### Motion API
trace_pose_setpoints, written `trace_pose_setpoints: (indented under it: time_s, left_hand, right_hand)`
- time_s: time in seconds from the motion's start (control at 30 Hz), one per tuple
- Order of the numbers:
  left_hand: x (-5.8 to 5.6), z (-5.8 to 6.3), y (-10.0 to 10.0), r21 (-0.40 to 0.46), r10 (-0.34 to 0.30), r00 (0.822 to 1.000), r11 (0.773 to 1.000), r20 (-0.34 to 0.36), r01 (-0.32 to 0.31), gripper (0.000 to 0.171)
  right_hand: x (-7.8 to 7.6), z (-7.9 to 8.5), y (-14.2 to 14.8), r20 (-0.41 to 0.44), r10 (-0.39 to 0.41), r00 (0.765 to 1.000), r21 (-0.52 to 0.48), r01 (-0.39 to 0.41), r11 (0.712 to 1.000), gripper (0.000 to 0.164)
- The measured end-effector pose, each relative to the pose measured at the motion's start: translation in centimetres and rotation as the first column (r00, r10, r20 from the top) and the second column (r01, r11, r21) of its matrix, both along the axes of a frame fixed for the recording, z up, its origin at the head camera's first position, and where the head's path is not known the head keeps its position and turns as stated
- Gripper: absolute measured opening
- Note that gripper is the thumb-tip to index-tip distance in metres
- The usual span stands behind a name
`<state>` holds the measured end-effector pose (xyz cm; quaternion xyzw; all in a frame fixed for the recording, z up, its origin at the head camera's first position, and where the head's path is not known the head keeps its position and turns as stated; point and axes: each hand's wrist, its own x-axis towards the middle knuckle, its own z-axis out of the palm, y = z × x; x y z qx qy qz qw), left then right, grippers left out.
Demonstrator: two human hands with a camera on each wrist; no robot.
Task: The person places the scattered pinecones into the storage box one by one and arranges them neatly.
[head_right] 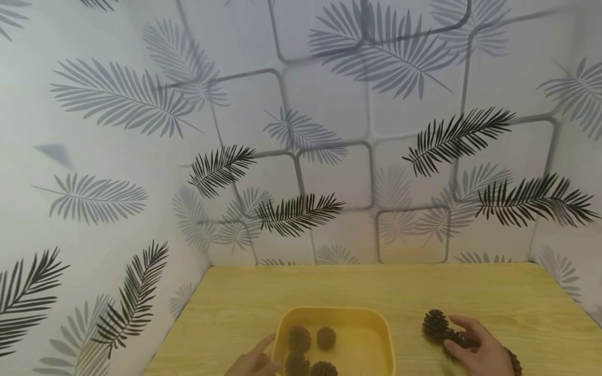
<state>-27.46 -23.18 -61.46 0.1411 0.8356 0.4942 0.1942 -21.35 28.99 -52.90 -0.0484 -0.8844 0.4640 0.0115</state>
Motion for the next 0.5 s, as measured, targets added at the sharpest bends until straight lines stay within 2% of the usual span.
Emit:
trace_pose_setpoints:
  time_s: [0.2, 0.5]
  left_hand:
    - [0.0, -0.3, -0.1, 0.022, 0.002, 1.0, 1.0, 0.026, -0.003, 0.084]
    - [0.1, -0.7, -0.4, 0.053, -0.011, 0.999, 0.999, 0.038, 0.009, 0.083]
  right_hand:
    - [-0.3, -0.8, 0.1, 0.007, 0.009, 1.0, 0.03, -0.009, 1.0, 0.078]
    - [-0.1, -1.7, -0.1, -0.06, -0.001, 0.998, 0.069, 0.005, 0.998, 0.068]
